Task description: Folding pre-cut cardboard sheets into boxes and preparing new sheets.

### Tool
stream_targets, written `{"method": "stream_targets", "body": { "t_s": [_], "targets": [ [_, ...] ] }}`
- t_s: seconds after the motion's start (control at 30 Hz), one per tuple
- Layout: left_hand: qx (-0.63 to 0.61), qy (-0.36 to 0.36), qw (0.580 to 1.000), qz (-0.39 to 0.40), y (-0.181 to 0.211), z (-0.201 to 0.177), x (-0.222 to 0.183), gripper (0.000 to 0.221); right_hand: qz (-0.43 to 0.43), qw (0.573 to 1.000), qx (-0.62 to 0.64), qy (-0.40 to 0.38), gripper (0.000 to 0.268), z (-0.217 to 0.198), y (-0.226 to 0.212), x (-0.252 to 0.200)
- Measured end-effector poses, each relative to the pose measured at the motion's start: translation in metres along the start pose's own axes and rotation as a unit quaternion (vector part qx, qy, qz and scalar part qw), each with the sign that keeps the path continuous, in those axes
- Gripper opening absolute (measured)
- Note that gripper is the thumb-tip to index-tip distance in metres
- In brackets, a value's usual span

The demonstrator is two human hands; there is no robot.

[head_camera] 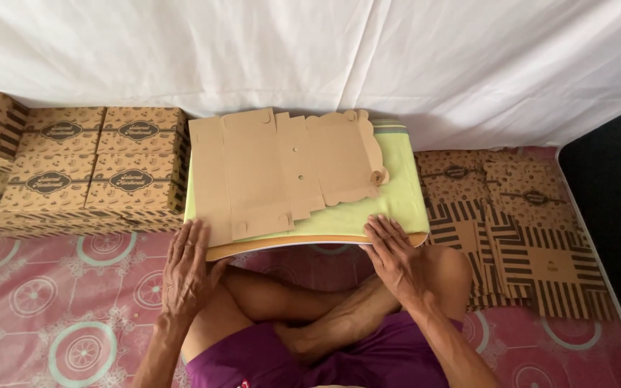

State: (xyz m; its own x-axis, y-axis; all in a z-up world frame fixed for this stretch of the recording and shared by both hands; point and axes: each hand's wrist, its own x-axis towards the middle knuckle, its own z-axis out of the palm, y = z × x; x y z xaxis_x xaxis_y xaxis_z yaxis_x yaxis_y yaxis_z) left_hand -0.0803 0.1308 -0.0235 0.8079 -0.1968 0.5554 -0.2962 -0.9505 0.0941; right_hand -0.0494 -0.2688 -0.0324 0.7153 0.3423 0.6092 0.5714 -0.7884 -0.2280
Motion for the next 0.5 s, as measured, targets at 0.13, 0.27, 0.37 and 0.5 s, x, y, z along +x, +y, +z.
{"method": "stream_targets", "body": {
  "t_s": [0.13, 0.27, 0.37, 0.5],
  "targets": [
    [0.008, 0.034, 0.999, 0.002, -0.003, 0.003, -0.005, 0.06, -0.008, 0.999, -0.006, 0.033, 0.04, 0.0, -0.002, -0.004],
    [0.013, 0.063, 0.998, 0.005, -0.004, 0.007, -0.011, 0.057, -0.009, 0.998, -0.038, 0.046, 0.035, 0.007, 0.0, -0.013],
    [0.0, 0.095, 0.996, -0.005, 0.002, 0.003, -0.01, 0.042, -0.024, 0.996, -0.048, 0.077, 0.034, 0.014, 0.007, -0.018],
    [-0.008, 0.106, 0.994, 0.0, 0.002, -0.001, -0.008, 0.04, -0.028, 0.994, -0.036, 0.096, 0.031, 0.013, 0.01, -0.022]
  ]
}}
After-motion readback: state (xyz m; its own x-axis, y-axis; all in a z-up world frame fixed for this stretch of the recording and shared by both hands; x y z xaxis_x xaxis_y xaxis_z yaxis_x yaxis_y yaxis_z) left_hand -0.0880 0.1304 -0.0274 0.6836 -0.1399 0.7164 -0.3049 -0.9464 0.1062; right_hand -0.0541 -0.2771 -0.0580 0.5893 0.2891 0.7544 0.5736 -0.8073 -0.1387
